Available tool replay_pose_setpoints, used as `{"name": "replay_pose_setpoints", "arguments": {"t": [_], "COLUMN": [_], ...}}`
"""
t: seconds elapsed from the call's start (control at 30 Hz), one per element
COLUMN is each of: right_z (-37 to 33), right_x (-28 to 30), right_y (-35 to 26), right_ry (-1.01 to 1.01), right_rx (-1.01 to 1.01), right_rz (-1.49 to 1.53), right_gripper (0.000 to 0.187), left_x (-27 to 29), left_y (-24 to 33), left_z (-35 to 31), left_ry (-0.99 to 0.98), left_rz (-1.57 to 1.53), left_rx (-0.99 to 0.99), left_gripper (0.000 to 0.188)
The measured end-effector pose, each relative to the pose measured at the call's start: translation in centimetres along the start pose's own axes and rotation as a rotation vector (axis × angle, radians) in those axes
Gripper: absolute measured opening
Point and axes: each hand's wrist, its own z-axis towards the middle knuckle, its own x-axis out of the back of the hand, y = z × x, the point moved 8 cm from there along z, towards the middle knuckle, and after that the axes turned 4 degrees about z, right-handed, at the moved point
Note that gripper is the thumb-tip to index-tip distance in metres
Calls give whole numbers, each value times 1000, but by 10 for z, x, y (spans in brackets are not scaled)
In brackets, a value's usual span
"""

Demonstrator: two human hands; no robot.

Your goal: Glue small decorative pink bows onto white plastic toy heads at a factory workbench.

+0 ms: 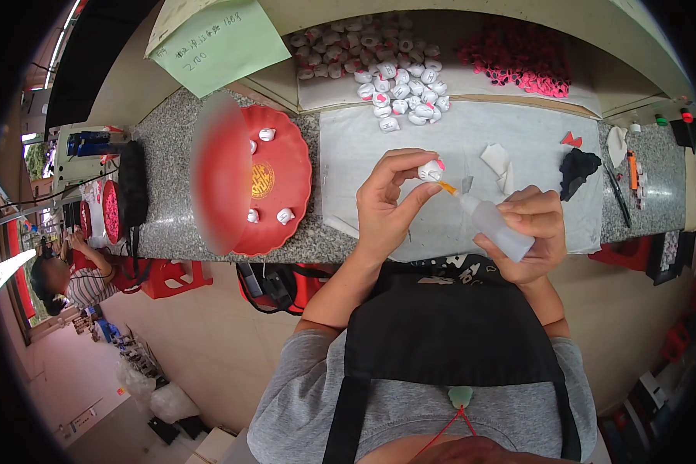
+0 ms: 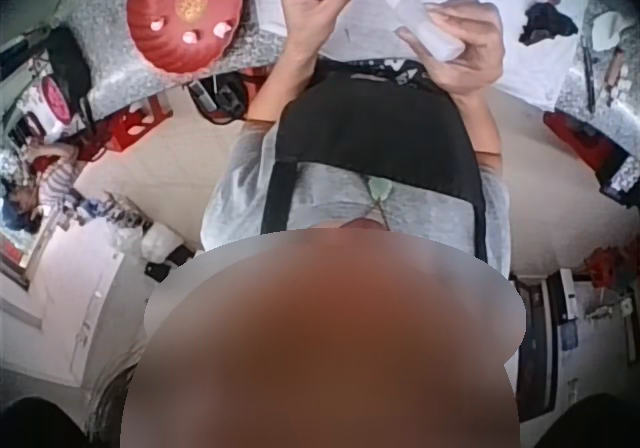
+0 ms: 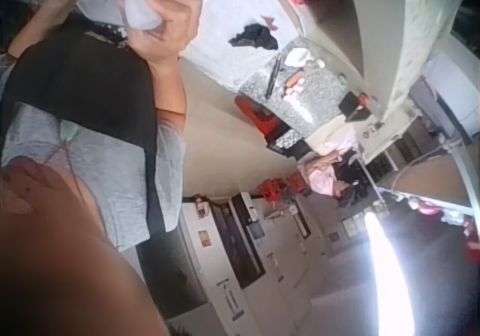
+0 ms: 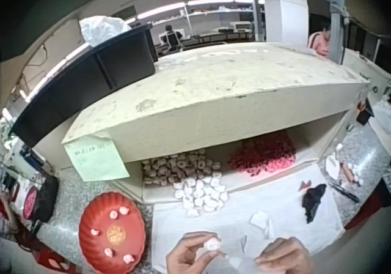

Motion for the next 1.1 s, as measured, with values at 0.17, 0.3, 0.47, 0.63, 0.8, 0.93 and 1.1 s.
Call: {"name": "replay_pose_setpoints", "arguments": {"t": [0.17,0.3,0.47,0.63,0.8,0.93,1.1], "right_z": [1,4,9,16,53,54,48], "right_x": [3,10,28,52,56,57,59], "right_y": [2,11,73,155,169,187,162], "right_ry": [-4,51,127,57,-114,-183,-63], "right_rx": [-8,-60,-420,-572,-197,-292,-420], "right_rz": [4,60,160,98,-868,-898,-465], "right_gripper": [37,36,27,24,20,18,13], "left_x": [2,7,41,57,52,50,40], "left_y": [0,-2,-5,-2,-4,-3,-6], "left_z": [1,3,4,0,-4,-5,-2], "left_ry": [3,25,167,222,211,202,161], "left_rz": [41,-1,-82,-112,-104,-83,-160], "left_rx": [3,45,65,56,67,80,121], "left_gripper": [30,31,33,34,34,34,34]}}
